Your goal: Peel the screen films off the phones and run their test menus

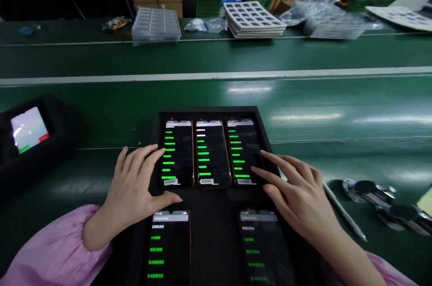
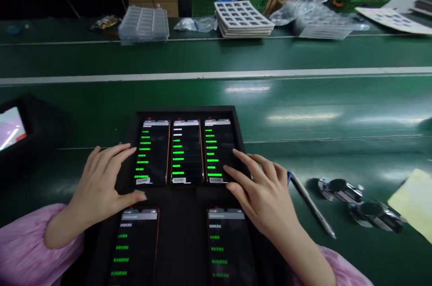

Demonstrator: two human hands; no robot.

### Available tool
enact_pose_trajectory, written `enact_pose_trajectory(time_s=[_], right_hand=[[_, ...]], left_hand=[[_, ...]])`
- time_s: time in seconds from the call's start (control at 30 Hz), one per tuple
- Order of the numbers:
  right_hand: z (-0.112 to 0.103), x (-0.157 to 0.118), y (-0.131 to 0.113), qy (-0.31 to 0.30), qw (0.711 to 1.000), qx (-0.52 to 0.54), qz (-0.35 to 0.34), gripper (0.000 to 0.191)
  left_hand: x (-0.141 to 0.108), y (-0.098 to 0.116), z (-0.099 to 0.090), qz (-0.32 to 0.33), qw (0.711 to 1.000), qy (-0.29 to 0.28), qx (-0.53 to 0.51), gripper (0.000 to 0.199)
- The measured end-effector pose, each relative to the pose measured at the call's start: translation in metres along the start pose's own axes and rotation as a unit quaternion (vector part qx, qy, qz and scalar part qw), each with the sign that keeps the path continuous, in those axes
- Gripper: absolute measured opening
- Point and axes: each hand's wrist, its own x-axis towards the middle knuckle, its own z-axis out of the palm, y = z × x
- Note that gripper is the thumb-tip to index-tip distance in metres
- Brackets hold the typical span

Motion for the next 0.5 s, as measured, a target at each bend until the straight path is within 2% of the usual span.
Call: enact_pose_trajectory(time_s=[0.17,0.3,0.5], right_hand=[[-0.01,0.003,-0.001,0.036,0.999,0.019,-0.002,0.031],[-0.005,0.013,-0.006,0.01,0.999,0.052,-0.013,0.032],[0.003,0.029,-0.022,-0.033,0.993,0.091,-0.066,0.036]], left_hand=[[-0.009,0.004,-0.01,0.023,0.999,-0.016,0.019,0.092],[-0.014,0.007,-0.01,0.012,0.999,-0.028,0.028,0.096],[-0.013,0.009,-0.008,-0.005,0.999,-0.035,0.018,0.097]])
